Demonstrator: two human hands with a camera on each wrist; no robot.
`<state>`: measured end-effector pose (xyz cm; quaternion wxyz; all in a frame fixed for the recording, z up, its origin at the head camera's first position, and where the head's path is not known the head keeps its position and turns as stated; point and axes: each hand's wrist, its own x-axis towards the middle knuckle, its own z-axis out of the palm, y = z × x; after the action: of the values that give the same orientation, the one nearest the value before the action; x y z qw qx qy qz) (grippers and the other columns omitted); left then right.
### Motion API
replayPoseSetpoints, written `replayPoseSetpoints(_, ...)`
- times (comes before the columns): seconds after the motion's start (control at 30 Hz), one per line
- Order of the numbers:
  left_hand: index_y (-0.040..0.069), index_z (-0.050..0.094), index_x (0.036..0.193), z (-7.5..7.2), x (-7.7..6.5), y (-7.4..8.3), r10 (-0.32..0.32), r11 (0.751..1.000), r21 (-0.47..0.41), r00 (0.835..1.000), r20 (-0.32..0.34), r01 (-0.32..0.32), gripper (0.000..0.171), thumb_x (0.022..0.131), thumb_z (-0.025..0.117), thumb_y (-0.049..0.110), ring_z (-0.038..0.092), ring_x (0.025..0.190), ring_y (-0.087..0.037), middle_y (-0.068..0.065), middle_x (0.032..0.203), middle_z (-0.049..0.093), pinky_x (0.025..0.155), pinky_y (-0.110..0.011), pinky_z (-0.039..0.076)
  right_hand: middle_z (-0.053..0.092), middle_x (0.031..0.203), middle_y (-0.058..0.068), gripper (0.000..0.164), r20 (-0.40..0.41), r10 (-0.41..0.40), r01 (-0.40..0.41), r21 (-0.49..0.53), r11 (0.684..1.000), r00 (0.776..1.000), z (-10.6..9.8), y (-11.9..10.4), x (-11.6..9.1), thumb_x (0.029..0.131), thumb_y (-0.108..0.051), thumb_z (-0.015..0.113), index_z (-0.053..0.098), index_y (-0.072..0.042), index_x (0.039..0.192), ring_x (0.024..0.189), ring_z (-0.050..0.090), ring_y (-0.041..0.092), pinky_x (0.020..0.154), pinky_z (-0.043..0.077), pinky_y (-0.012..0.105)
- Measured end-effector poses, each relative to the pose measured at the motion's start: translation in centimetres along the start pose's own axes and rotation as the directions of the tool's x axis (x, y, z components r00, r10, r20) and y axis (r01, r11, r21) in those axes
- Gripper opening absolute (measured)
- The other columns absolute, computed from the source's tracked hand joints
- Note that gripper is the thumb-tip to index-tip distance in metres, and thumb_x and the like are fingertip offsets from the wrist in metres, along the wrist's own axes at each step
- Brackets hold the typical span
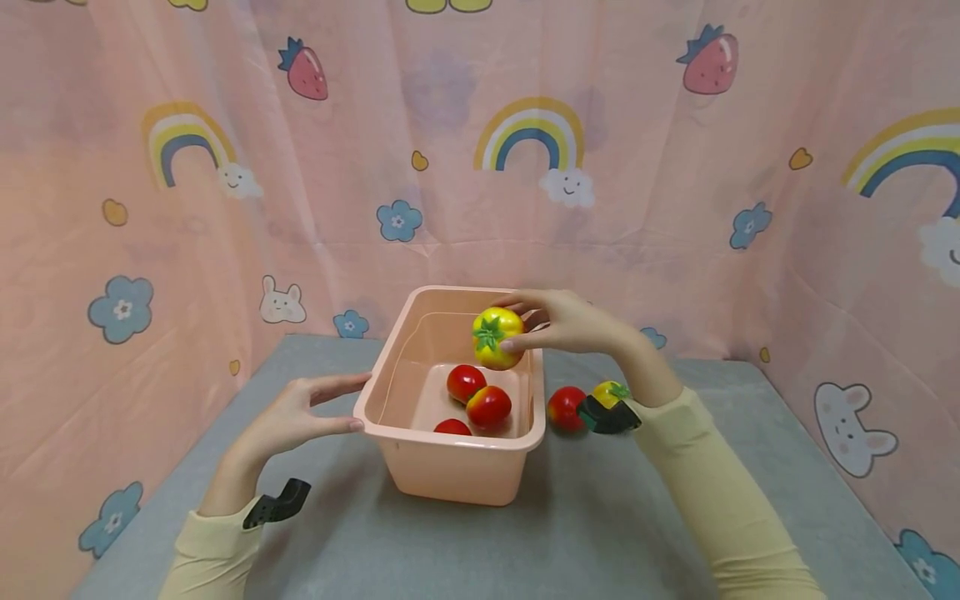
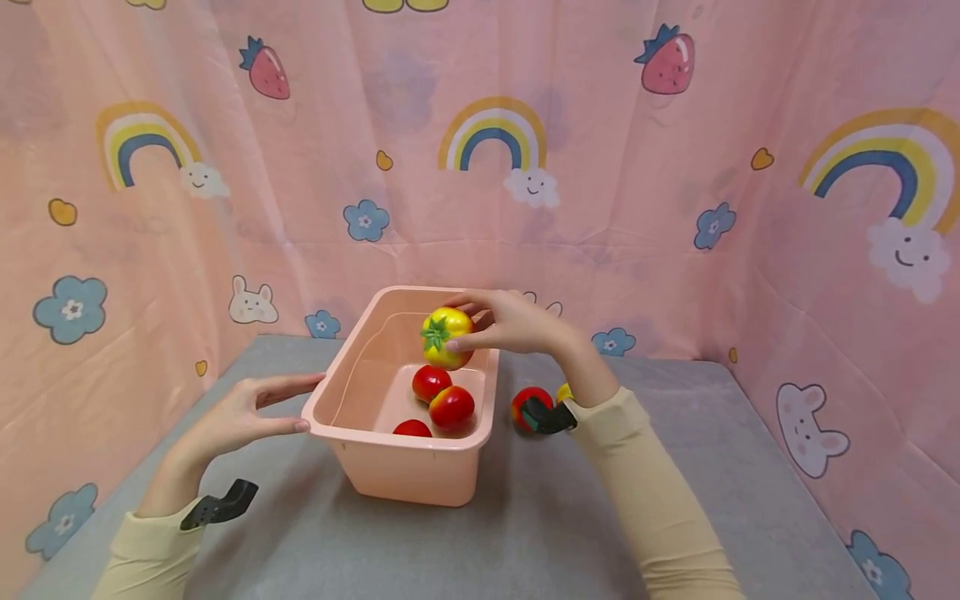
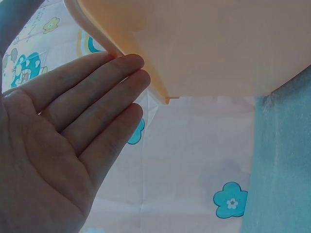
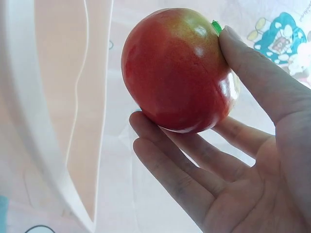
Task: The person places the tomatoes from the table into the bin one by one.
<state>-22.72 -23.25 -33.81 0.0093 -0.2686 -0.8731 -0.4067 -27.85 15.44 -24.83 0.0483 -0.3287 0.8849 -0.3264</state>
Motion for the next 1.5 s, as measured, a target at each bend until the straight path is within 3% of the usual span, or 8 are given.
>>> replayPoseSetpoints(0.13,0.021,0.056,0.134,0.0,0.0,0.1,0.000,1.000,0.004,1.000,-0.003,0.000,0.061,0.078,0.078,0.032,0.050,0.128,-0.018,0.004,0.132,0.058,0.104,-0.040,0.040,0.061,0.125,0.005,0.057,0.018,-0.007,0.006,0.012,1.000,1.000,0.3,-0.5,0.7,0.081,-0.035,0.074,0.054,-0.019,0.133,0.107,0.063,0.022,0.090,0.054,0.037)
replayPoseSetpoints(0.53,0.020,0.055,0.134,-0.1,0.0,0.1,0.000,1.000,-0.009,1.000,-0.001,0.000,0.062,0.078,0.078,0.033,0.050,0.128,-0.020,0.003,0.133,0.058,0.104,-0.049,0.039,0.061,0.125,0.006,0.055,0.055,-0.020,0.017,0.052,0.998,0.998,1.1,-0.8,2.4,0.083,-0.034,0.073,0.054,-0.019,0.132,0.110,0.062,0.023,0.092,0.053,0.036)
replayPoseSetpoints(0.8,0.021,0.055,0.134,0.0,0.1,0.2,0.001,1.000,-0.007,1.000,0.001,-0.001,0.062,0.078,0.078,0.033,0.049,0.129,-0.021,0.002,0.133,0.058,0.104,-0.052,0.040,0.060,0.129,0.014,0.057,0.047,-0.043,0.040,0.053,0.998,0.998,1.6,-0.5,3.1,0.085,-0.031,0.071,0.051,-0.013,0.135,0.115,0.060,0.029,0.093,0.052,0.041)
replayPoseSetpoints(1.03,0.021,0.055,0.134,0.1,0.1,0.2,0.000,1.000,0.008,1.000,0.002,0.000,0.062,0.078,0.078,0.033,0.050,0.128,-0.018,0.004,0.133,0.058,0.104,-0.046,0.039,0.060,0.128,0.013,0.055,0.031,-0.023,0.021,0.051,0.998,0.999,1.5,-0.2,2.4,0.085,-0.030,0.072,0.052,-0.014,0.134,0.113,0.062,0.028,0.093,0.052,0.042)
replayPoseSetpoints(1.5,0.020,0.056,0.133,0.1,-0.1,-0.2,0.012,1.000,-0.016,1.000,-0.007,-0.012,0.061,0.078,0.078,0.030,0.049,0.129,-0.025,0.000,0.133,0.058,0.103,-0.056,0.040,0.061,0.126,0.011,0.052,-0.034,-0.037,0.038,0.037,0.999,0.999,1.1,0.7,-0.8,0.085,-0.026,0.071,0.053,-0.012,0.132,0.114,0.061,0.027,0.093,0.052,0.043)
